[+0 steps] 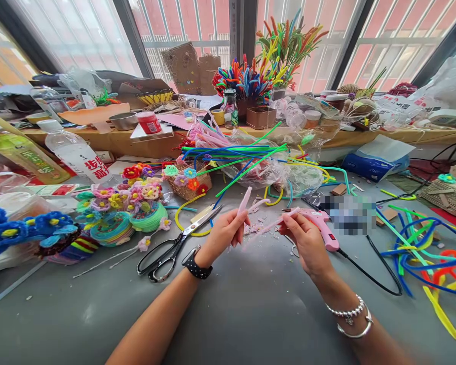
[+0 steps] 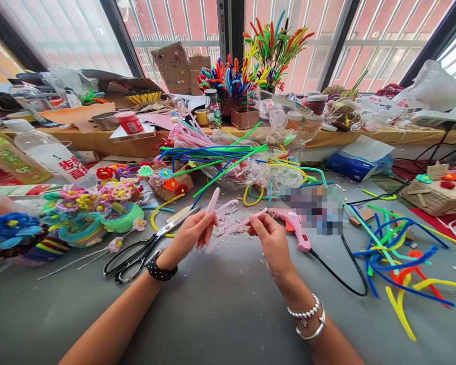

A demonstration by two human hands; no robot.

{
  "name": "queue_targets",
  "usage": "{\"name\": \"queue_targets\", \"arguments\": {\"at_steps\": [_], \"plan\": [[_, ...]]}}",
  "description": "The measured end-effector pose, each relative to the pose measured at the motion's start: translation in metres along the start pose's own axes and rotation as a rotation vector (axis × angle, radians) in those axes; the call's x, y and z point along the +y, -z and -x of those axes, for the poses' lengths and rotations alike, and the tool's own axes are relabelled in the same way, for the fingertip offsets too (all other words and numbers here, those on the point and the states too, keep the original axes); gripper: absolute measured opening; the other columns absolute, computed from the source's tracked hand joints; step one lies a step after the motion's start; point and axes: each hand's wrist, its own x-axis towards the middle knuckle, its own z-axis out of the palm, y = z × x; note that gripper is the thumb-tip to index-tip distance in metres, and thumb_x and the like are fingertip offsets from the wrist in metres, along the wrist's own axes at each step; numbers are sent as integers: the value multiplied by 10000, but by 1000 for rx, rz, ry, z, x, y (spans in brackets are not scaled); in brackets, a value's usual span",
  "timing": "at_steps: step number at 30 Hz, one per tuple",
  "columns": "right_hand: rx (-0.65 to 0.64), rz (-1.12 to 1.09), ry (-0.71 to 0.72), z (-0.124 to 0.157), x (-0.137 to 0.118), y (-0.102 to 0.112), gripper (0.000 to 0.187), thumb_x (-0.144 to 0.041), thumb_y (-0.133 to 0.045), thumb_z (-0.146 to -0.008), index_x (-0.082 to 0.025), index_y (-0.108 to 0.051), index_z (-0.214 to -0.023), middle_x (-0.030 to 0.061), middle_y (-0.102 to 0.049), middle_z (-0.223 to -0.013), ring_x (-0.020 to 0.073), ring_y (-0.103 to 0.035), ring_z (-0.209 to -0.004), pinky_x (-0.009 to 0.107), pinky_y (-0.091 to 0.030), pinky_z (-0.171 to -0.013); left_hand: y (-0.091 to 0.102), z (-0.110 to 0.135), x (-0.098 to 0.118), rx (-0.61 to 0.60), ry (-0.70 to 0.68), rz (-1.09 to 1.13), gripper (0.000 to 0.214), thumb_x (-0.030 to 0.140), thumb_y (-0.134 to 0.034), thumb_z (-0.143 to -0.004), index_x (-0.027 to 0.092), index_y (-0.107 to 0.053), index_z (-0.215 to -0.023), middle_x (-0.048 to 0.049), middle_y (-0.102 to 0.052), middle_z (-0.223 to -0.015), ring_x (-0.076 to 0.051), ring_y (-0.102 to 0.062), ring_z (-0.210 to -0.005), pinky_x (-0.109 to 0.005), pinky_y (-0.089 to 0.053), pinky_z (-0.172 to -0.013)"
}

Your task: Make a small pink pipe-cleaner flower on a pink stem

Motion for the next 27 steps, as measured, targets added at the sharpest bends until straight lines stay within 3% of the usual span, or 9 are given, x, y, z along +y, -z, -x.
{"name": "queue_targets", "arguments": {"at_steps": [6,10,13,16,21,24,27], "plan": [[105,-122,-14,-2,-11,4,192,-362,-651,-647,-185,-613,-712,-30,-575,-661,83,-518,-594,197,-450,-595,19,-6,-2,194,-145,-256,319,410,-353,-825,151,-529,-765,49,-384,-524,-68,-354,-446,-188,-280,-428],[118,-76,3,-2,-13,5,203,-366,-631,-669,-172,-610,-724,-23,-550,-609,85,-501,-554,193,-441,-540,32,-9,-5,315,-192,-791,287,311,-344,-834,146,-579,-815,-26,-517,-710,-125,-475,-628,-232,-354,-564],[104,-48,18,-1,-12,4,212,-368,-629,-673,-164,-607,-728,-14,-549,-606,87,-500,-542,191,-436,-515,36,-8,-10,243,-114,-1173,269,250,-339,-828,153,-590,-817,-66,-569,-801,-169,-534,-731,-256,-374,-615],[89,-54,9,0,-11,3,211,-369,-632,-674,-166,-605,-724,-18,-555,-607,77,-502,-540,178,-435,-517,36,-8,-15,185,-48,-1302,258,238,-355,-821,148,-596,-814,-88,-586,-810,-200,-561,-759,-266,-387,-609],[78,-65,-11,1,-11,2,203,-371,-631,-679,-180,-611,-746,-20,-584,-648,81,-535,-576,198,-464,-578,33,-8,-11,217,-137,-1249,267,270,-350,-845,140,-572,-915,-111,-589,-903,-211,-561,-839,-298,-413,-717],[78,-67,-5,2,-11,0,214,-384,-628,-681,-187,-615,-764,-19,-592,-670,89,-552,-601,224,-482,-619,25,-5,-6,170,-300,-919,282,296,-331,-861,156,-545,-980,-94,-585,-997,-186,-539,-921,-307,-398,-817],[92,-53,7,2,-10,-1,213,-392,-621,-684,-197,-614,-771,-17,-599,-691,103,-567,-628,246,-490,-637,9,-1,-4,-31,-281,-465,303,346,-348,-852,149,-534,-987,-68,-615,-893,-143,-581,-773,-256,-454,-683]]}}
